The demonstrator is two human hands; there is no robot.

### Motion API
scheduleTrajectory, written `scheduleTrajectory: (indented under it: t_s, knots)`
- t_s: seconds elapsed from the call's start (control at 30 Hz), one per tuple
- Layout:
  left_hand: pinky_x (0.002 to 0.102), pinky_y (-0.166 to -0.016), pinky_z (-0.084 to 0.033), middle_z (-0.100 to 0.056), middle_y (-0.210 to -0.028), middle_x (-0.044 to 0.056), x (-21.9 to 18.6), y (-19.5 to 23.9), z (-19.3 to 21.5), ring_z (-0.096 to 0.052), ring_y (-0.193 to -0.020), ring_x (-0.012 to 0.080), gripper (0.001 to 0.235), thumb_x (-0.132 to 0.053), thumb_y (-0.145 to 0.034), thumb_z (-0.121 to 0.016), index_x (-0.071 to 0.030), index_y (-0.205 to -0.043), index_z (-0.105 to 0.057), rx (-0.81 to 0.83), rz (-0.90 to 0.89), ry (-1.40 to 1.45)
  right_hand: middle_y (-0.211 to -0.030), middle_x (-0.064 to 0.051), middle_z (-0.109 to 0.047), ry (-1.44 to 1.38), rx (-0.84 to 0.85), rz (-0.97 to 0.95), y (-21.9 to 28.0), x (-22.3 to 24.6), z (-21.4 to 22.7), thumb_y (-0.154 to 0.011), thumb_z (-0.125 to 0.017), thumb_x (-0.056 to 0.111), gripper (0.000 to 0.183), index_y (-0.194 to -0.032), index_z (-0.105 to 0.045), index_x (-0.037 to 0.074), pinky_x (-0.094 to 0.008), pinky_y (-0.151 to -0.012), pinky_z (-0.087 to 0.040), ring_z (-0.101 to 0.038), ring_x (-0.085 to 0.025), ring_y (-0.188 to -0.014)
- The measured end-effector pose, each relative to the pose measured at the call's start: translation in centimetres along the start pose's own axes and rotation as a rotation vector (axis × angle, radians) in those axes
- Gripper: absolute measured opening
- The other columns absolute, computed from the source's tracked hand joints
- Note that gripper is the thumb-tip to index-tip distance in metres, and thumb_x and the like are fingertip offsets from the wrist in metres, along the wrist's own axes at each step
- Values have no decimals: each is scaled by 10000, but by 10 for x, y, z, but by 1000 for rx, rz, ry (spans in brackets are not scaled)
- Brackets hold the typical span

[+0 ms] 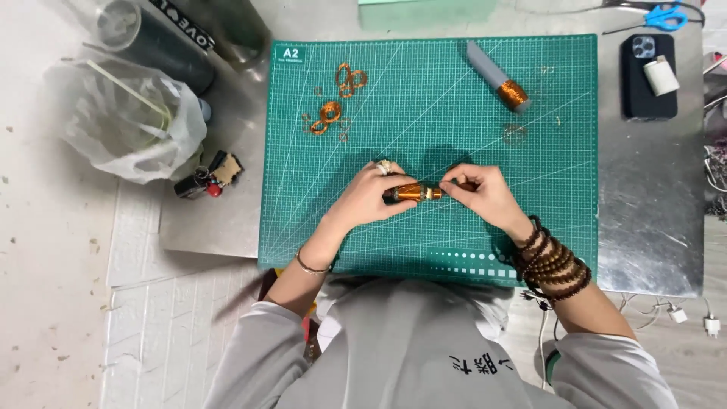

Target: Winding copper wire around a small motor rotor and fitting metal rings onto the shaft.

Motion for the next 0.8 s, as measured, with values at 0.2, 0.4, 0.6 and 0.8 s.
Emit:
scheduleTrajectory:
  t_s: [0.2, 0.4, 0.6, 0.8]
  knots:
    - [356, -771, -452, -639, -972, 122, 2, 3, -2, -610, -881, 264, 409, -328, -780, -747, -35, -1056, -673, 57, 23, -20, -493, -11, -430, -6, 1, -13, 1, -5, -1, -793, -650, -75, 113, -891, -669, -21, -215, -458, -336, -417, -60, -464]
    - [355, -815, -447, -622, -981, 113, 8, -6, 1, -585, -892, 238, 338, -270, -805, -727, -39, -1044, -664, 85, 43, -93, -512, -30, -485, 10, -22, -25, -5, -4, 8, -843, -638, -83, 100, -928, -659, -36, -200, -483, -348, -465, -69, -461]
    - [360, -808, -472, -600, -974, 109, 18, -27, 12, -577, -915, 233, 338, -253, -826, -726, -14, -1053, -653, 48, 12, -131, -555, -87, -526, 26, 3, -31, -19, -2, 14, -854, -611, -100, 85, -921, -647, -62, -239, -471, -355, -491, -114, -447]
    - [353, -821, -501, -586, -986, 133, 33, -39, 5, -578, -934, 250, 360, -250, -849, -713, 16, -1078, -636, 53, 29, -61, -595, -100, -550, 116, 20, -28, -35, -10, 19, -863, -626, -88, 67, -916, -660, -66, -249, -480, -352, -483, -125, -489]
Point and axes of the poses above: each hand's wrist, its own y-axis away from the middle knuckle, its own z-axis out of the back of the hand, x = y × z, the point moved 9 cm from there along -y, towards the middle knuckle
